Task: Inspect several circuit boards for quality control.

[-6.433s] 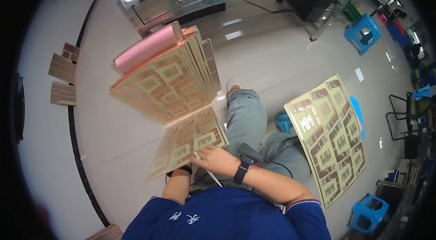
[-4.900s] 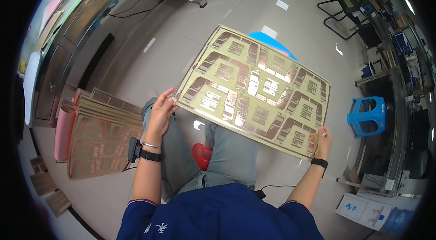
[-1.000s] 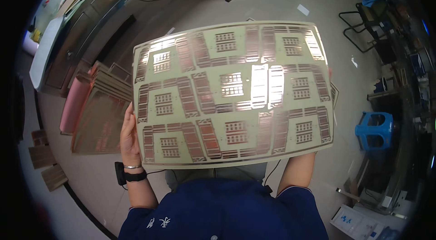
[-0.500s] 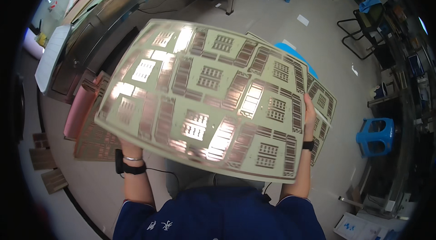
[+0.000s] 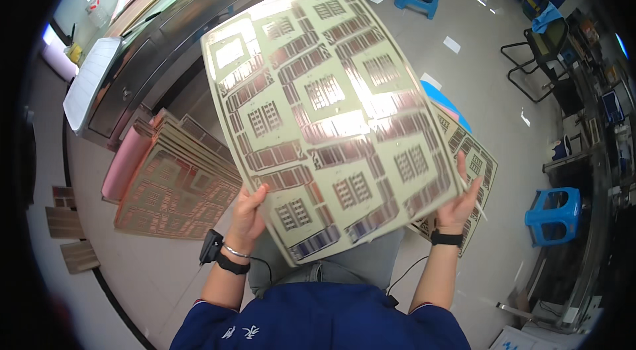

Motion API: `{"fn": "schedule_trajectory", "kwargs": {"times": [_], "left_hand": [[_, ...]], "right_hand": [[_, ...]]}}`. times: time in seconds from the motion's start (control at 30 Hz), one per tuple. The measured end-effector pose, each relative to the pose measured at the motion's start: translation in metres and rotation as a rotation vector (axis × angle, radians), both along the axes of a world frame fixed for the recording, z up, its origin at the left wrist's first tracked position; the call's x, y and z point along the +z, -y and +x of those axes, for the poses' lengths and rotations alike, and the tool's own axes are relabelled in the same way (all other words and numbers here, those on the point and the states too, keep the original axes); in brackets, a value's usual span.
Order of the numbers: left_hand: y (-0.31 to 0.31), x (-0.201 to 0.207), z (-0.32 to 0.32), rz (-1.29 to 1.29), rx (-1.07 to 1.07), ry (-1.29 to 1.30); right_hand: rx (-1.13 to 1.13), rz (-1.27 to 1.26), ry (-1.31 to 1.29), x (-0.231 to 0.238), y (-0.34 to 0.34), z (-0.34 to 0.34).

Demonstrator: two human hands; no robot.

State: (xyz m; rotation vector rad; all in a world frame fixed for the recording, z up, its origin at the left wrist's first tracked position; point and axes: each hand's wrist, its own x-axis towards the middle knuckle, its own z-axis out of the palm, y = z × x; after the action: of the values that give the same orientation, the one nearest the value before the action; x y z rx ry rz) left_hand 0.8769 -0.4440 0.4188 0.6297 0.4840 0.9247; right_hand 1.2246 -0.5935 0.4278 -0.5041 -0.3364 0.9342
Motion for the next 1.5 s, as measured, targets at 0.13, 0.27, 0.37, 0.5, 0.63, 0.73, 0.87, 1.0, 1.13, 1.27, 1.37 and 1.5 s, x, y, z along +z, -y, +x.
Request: {"fn": "schedule_trajectory", "kwargs": {"times": [0.13, 0.27, 0.37, 0.5, 0.63, 0.73, 0.87, 1.0, 1.13, 1.27, 1.37, 1.5], "left_hand": [[-0.014, 0.000, -0.026, -0.033, -0.117, 0.053], [-0.021, 0.014, -0.029, -0.021, -0.225, -0.013], [-0.019, 0.026, -0.020, -0.081, -0.182, 0.073], [-0.019, 0.015, -0.028, -0.301, -0.208, 0.358], [0.005, -0.017, -0.006, -0.171, -0.139, 0.521], [0.016, -0.017, 0.014, -0.058, 0.044, 0.113], [-0.006, -0.026, -0.005, -0.049, 0.118, 0.143], [-0.016, -0.034, -0.038, -0.015, 0.194, 0.058], [-0.026, -0.038, -0.066, 0.053, 0.277, -0.075], [-0.029, -0.035, -0.081, 0.024, 0.367, -0.150], [-0.029, -0.039, -0.092, 0.021, 0.442, -0.237], [-0.028, -0.036, -0.097, 0.027, 0.483, -0.324]], "right_hand": [[0.163, 0.018, -0.037, 0.002, -0.002, 0.013], [0.098, -0.278, 0.076, 0.001, -0.018, 0.012], [0.141, -0.289, 0.194, -0.003, -0.026, 0.006], [-0.022, -0.246, 0.097, -0.026, -0.034, 0.005], [-0.140, -0.161, 0.062, -0.027, -0.044, -0.025], [-0.102, -0.165, 0.025, -0.033, -0.043, -0.048], [-0.074, -0.199, 0.087, -0.034, -0.015, -0.019], [-0.318, -0.101, 0.092, -0.013, 0.011, 0.034], [-0.505, -0.220, 0.092, 0.006, 0.028, 0.046], [-0.361, -0.427, 0.285, 0.015, 0.031, 0.043], [-0.259, -0.469, 0.426, 0.019, 0.027, 0.040], [-0.138, -0.516, 0.535, 0.018, 0.021, 0.044]]}}
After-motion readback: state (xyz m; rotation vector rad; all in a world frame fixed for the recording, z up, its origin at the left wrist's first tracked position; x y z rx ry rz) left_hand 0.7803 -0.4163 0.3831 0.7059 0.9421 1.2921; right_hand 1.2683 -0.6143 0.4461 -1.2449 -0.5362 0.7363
